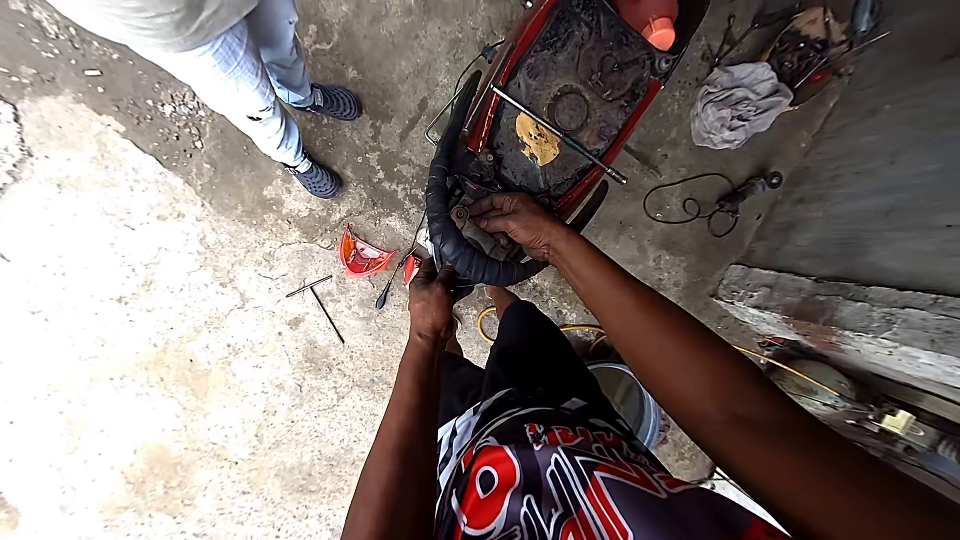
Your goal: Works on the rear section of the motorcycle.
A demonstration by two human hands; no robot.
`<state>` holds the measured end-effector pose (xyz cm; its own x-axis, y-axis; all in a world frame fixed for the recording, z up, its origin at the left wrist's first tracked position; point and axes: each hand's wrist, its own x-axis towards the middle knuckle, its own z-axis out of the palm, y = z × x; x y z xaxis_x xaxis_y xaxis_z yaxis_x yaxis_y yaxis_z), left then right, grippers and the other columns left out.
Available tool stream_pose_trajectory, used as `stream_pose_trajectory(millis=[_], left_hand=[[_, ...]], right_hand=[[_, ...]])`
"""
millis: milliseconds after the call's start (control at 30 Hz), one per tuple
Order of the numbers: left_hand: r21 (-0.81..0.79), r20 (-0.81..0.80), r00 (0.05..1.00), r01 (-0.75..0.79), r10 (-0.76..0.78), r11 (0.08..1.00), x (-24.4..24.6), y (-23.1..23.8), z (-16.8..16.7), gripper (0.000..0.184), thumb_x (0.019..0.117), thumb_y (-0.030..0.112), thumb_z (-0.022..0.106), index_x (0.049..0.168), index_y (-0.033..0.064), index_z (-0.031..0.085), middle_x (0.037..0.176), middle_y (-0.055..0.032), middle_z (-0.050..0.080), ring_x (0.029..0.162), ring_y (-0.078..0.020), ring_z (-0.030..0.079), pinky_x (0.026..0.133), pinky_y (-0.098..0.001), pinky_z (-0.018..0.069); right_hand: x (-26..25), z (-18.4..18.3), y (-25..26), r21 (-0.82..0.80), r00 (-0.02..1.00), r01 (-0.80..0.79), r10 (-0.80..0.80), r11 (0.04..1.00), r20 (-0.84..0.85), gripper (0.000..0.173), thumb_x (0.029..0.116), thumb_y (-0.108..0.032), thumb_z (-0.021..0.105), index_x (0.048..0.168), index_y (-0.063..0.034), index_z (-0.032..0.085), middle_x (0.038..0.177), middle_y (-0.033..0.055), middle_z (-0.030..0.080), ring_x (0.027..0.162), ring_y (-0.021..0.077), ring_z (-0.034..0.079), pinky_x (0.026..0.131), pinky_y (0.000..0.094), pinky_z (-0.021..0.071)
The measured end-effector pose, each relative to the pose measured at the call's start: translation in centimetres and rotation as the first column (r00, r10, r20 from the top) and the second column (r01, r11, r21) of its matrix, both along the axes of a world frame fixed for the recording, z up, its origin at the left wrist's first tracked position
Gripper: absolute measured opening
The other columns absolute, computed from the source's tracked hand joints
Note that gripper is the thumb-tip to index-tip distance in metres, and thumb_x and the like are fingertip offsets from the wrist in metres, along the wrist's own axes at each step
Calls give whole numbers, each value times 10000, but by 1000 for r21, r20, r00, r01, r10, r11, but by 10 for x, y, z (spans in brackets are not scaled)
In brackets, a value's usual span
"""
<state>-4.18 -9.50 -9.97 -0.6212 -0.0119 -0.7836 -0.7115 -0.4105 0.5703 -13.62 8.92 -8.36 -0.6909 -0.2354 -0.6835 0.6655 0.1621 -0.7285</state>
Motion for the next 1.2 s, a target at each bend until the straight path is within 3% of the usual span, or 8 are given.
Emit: stream_pose_trajectory(millis=[167, 267, 333, 367, 400, 500, 667, 1200], left_hand=[[26, -17, 1000, 10, -9, 1000, -1, -3, -4, 184, 1068, 98, 511, 1215, 36, 602, 991, -147, 704, 819, -256, 730, 732, -450, 639], [32, -20, 1000, 3, -2, 999, 2, -4, -6, 188, 1070, 118, 524, 1220, 37, 603, 991, -140, 702, 829, -250, 726, 738, -450, 638], [35, -16, 1000, 1, -1, 999, 5, -6, -9, 194, 1072, 134, 531, 1229, 44, 601, 1000, -137, 703, 834, -250, 727, 741, -444, 637], [34, -11, 1000, -1, 2, 999, 5, -8, -10, 196, 1069, 132, 533, 1231, 46, 603, 1001, -138, 707, 829, -249, 729, 736, -440, 637], [32, -7, 1000, -2, 2, 999, 6, -9, -11, 201, 1065, 124, 534, 1237, 48, 606, 1003, -139, 707, 827, -248, 728, 737, -437, 636], [42, -5, 1000, 1, -1, 999, 8, -11, -13, 200, 1064, 125, 539, 1237, 56, 611, 1009, -139, 706, 827, -243, 724, 734, -433, 634], [59, -26, 1000, 5, -3, 998, 8, -11, -13, 185, 1041, 67, 517, 1202, 51, 606, 997, -140, 709, 839, -254, 729, 744, -451, 634], [-3, -3, 1000, 12, -12, 1000, 6, -9, -9, 156, 1031, 60, 534, 1165, 34, 611, 950, -138, 707, 793, -243, 727, 717, -436, 637]], right_hand=[[1, 3, -2, 29, 1000, -10, 10, 1000, -7, 225, 1011, -55, 608, 1226, -41, 674, 1013, 81, 712, 551, 79, 460, 468, 225, 352], [4, 15, -5, 181, 986, -142, 155, 973, -59, 290, 1070, -282, 565, 1214, -59, 679, 1063, 97, 697, 631, 132, 589, 546, 289, 511], [8, 29, -5, 243, 945, -310, 327, 919, -29, 573, 997, -508, 630, 1374, -77, 611, 1244, 100, 695, 1040, 178, 678, 904, 400, 555], [10, 29, -5, 240, 916, -386, 400, 891, -10, 788, 922, -606, 679, 1490, -87, 507, 1375, 97, 652, 1233, 189, 635, 1065, 434, 505], [13, 25, -7, 259, 890, -440, 455, 860, -1, 985, 836, -692, 718, 1557, -97, 410, 1443, 97, 607, 1314, 195, 591, 1122, 451, 471], [20, 17, -23, 418, 869, -455, 495, 786, 16, 1165, 646, -825, 763, 1516, -112, 460, 1416, 143, 583, 1285, 267, 577, 1067, 531, 483], [17, 28, -48, 619, 844, -488, 514, 616, 154, 1273, 537, -995, 623, 1440, -102, 535, 1388, 193, 547, 1246, 357, 567, 940, 610, 513], [20, 23, -54, 627, 890, -411, 441, 661, 118, 1148, 499, -885, 756, 1333, -110, 608, 1341, 153, 548, 1157, 310, 597, 861, 569, 541]])
